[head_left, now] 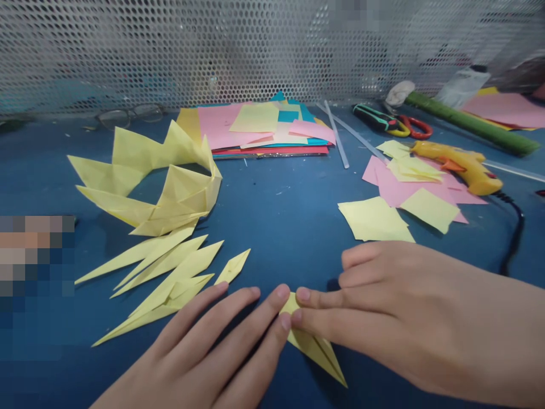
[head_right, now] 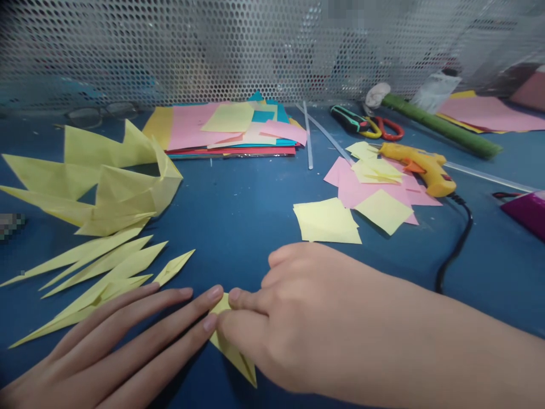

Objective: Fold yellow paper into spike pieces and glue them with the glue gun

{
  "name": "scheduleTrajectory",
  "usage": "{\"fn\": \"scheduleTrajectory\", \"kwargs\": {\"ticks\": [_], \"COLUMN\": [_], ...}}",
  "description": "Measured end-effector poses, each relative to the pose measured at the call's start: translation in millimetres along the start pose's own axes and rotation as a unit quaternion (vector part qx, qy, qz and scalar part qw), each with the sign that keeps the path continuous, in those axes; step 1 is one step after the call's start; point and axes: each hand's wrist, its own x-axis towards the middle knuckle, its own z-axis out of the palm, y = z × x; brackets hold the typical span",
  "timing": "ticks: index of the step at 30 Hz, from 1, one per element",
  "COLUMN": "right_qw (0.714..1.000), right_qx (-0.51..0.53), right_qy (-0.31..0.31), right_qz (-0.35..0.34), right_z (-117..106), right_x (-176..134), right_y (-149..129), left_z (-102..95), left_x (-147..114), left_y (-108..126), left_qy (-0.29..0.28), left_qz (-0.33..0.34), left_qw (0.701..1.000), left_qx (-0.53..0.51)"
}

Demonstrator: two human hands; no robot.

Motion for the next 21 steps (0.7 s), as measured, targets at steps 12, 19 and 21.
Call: {"fn": "scheduleTrajectory", "kwargs": {"ticks": [12, 19, 21], "right_qw": [0.999, 0.986, 0.982], "right_qx": [-0.018, 0.123, 0.139], "right_qy": [-0.024, -0.029, -0.029], "right_qz": [0.021, 0.106, 0.122], "right_z": [-3.8, -3.5, -3.9], "right_x": [-3.5, 6.0, 5.8], "right_y": [-2.3, -0.8, -2.1], "left_z": [2.9, 2.3, -0.2], "left_x": [1.8, -1.4, -1.7], "left_y": [1.9, 1.1, 0.6], "left_qy": [0.014, 0.017, 0.007], "left_qz": [-0.024, -0.023, -0.019], "left_qw": [0.999, 0.999, 1.000], "left_qx": [-0.016, -0.021, -0.013]}}
